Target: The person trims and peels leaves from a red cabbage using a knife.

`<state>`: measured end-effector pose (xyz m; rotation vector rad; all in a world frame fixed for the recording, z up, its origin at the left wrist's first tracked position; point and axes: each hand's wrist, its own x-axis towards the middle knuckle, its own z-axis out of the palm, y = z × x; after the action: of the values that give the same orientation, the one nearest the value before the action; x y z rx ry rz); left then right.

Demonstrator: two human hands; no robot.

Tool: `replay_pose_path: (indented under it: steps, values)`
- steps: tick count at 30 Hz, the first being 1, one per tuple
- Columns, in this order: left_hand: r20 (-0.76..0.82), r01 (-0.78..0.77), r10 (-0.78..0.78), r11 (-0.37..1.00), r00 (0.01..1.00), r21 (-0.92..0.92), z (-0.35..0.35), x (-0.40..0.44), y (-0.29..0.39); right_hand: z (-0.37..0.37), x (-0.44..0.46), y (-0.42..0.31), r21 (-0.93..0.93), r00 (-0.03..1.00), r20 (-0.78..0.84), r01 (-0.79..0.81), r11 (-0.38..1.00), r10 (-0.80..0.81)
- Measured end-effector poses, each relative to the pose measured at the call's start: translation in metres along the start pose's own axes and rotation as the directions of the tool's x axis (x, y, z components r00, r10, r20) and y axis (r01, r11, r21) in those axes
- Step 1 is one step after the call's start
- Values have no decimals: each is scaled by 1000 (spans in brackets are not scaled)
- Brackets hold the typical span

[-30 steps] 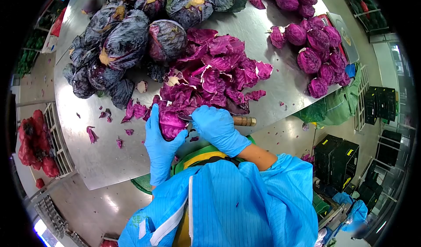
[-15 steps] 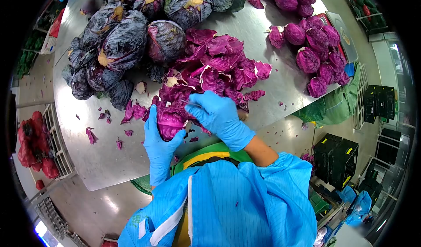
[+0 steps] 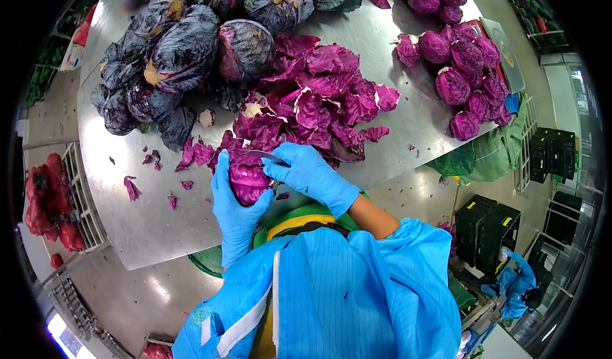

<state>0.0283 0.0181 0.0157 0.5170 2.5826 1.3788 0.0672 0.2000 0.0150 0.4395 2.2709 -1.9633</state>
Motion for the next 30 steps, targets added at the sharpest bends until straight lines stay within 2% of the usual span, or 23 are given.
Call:
replay_pose_path:
  steps: [3,4,6,7,10,12,15,24,26,27,30]
  values:
    - [-54,-39,38,999,998,-21,3,-6,-5,2,-2,0,-153,998,29,65,986,-61]
    - [-84,-46,45,999,995,-18,4,-10,-9,6,-3,0,-356,982,24,182,917,-186]
    - [-151,-65,56,997,987,-50,10,-15,-17,18,-7,-1,-696,904,95,359,622,-416]
    - [-189,-77,60,993,980,-86,15,-16,-21,20,-9,-4,-750,867,142,409,519,-478]
    - [-255,-105,63,982,965,-157,20,-21,-31,23,-12,-3,-780,762,186,498,379,-620]
    - [-311,-127,68,977,948,-172,28,-22,-32,22,-14,-2,-773,754,202,514,371,-625]
    - [-292,-111,43,969,955,-219,32,-22,-31,19,-17,-1,-770,760,210,516,375,-615]
    - [-278,-84,67,995,958,-47,28,-21,-21,14,-17,1,-787,764,194,496,367,-616]
    - [-267,-83,65,995,961,-56,26,-19,-16,15,-18,0,-771,783,187,491,405,-593]
    - [-263,-81,63,995,963,-61,26,-19,-15,14,-17,0,-781,752,166,495,381,-638]
    - [-274,-89,67,994,959,-68,27,-19,-15,15,-19,-5,-783,778,167,478,398,-605]
